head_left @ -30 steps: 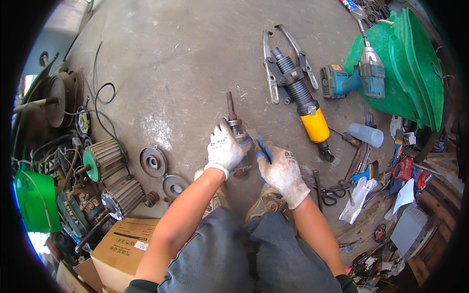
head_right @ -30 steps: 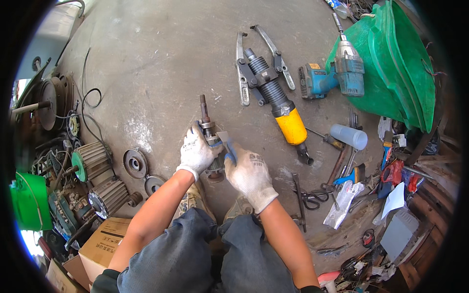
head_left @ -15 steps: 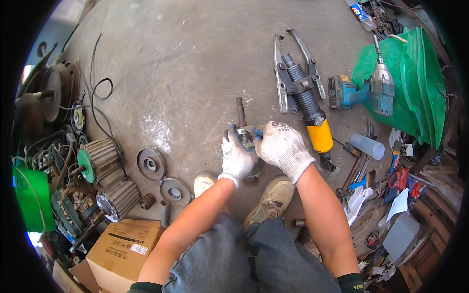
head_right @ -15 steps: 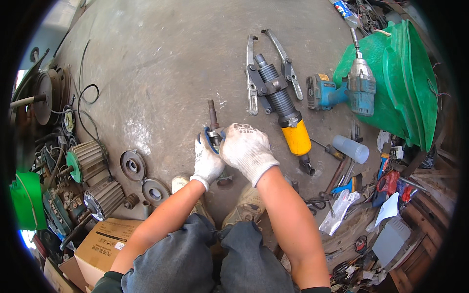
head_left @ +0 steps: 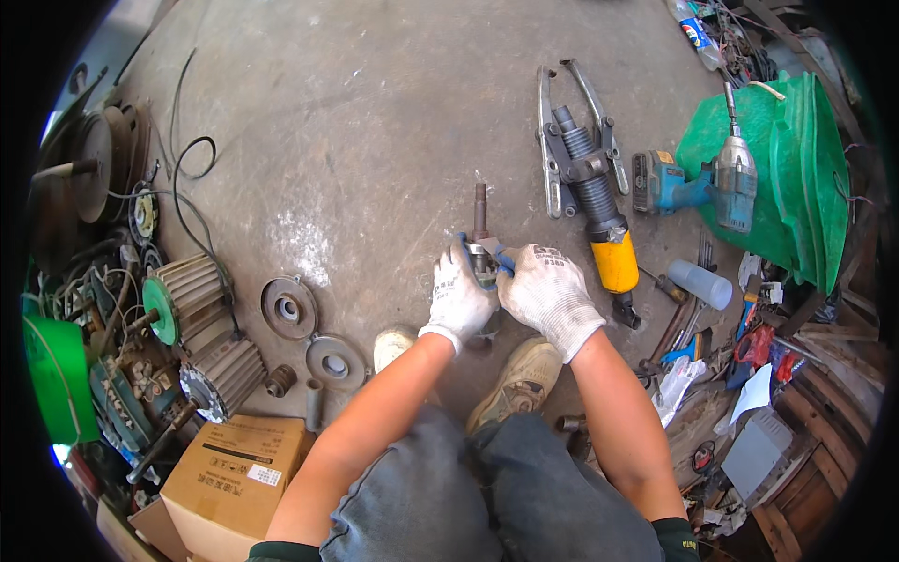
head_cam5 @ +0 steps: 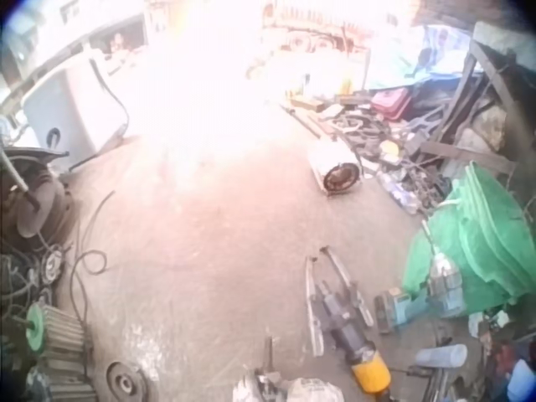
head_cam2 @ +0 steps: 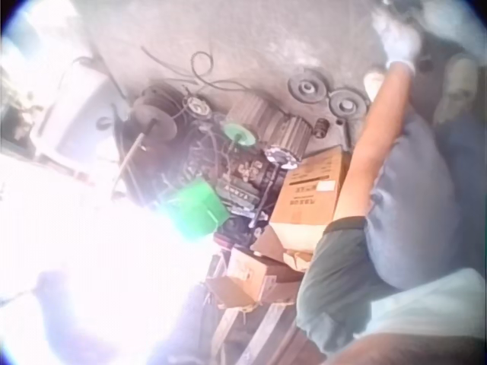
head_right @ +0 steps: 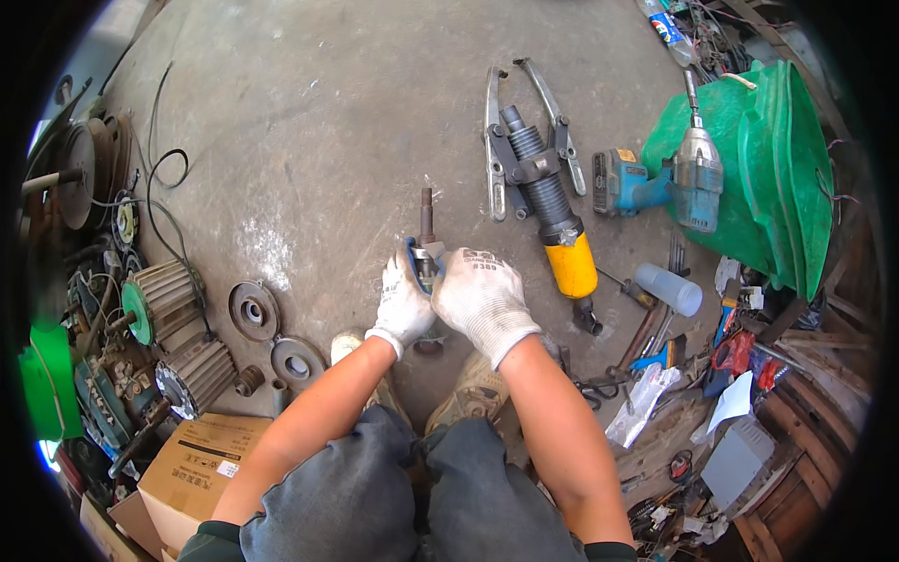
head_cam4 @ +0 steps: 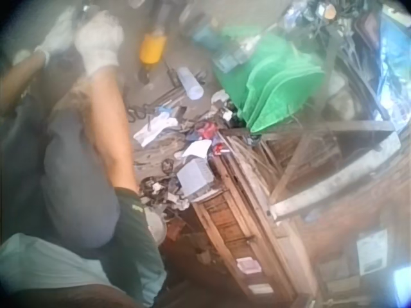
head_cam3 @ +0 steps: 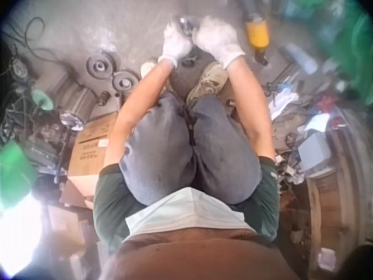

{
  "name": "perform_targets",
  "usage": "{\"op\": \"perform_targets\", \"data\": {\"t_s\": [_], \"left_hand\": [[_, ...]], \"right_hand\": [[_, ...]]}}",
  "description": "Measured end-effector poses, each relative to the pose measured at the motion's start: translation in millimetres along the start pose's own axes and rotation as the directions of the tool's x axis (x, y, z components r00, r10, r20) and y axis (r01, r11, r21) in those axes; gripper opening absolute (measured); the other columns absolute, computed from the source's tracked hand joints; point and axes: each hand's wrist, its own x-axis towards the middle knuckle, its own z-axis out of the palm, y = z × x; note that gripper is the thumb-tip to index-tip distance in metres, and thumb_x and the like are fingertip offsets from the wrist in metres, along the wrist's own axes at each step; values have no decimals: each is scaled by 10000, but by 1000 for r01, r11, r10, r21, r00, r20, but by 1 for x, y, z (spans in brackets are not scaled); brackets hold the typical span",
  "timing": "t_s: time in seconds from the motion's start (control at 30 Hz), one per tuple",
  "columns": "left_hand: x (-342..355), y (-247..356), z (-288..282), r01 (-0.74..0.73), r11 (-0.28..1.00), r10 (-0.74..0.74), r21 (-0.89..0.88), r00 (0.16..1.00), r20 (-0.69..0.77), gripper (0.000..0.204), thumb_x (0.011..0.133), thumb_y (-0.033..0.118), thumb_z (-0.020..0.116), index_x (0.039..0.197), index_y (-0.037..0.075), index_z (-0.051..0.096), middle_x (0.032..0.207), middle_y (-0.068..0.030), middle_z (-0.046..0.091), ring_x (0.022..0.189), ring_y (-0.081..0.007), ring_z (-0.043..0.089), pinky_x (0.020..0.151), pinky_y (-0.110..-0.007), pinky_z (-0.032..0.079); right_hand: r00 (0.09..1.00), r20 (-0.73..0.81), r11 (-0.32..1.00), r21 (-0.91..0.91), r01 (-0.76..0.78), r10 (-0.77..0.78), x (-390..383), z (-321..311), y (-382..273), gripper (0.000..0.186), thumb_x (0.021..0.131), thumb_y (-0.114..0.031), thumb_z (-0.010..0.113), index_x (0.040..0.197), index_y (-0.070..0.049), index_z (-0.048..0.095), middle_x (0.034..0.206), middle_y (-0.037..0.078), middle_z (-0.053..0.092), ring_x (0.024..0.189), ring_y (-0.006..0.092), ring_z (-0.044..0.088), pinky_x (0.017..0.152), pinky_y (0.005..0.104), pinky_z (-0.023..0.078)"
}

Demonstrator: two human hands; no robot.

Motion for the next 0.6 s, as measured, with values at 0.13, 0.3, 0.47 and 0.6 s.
{"op": "perform_targets", "data": {"t_s": [0.13,0.3,0.47,0.6], "left_hand": [[-4,7,-2,-64,997,62,-33,997,-46,882,816,286,695,1466,-87,229,1365,-313,402,1270,-460,404,1092,-491,350],[-24,10,6,-16,1000,16,-24,999,-38,894,798,287,714,1459,-83,239,1344,-315,413,1271,-465,402,1086,-490,354],[-35,34,7,-2,1000,3,23,998,-58,849,847,371,699,1444,-56,271,1299,-300,446,1218,-452,456,1033,-472,393],[-33,37,16,-28,1000,28,3,995,-91,874,816,341,716,1440,-72,265,1296,-309,449,1217,-460,444,1041,-495,380]], "right_hand": [[1000,7,999,-32,6,-5,-13,-12,-9,345,896,-328,574,1115,-82,678,1030,198,690,1022,337,663,912,448,518],[1000,3,999,34,-17,17,-28,-1,-3,363,903,-341,562,1090,-52,676,1031,223,688,1015,354,665,926,455,511],[996,64,998,30,-59,57,-39,-34,11,368,873,-319,583,1066,-20,676,1051,241,688,1053,361,656,946,440,508],[998,-11,995,82,-59,60,-39,-37,20,353,867,-314,586,1032,-21,691,1063,243,688,1053,361,658,939,438,513]]}}
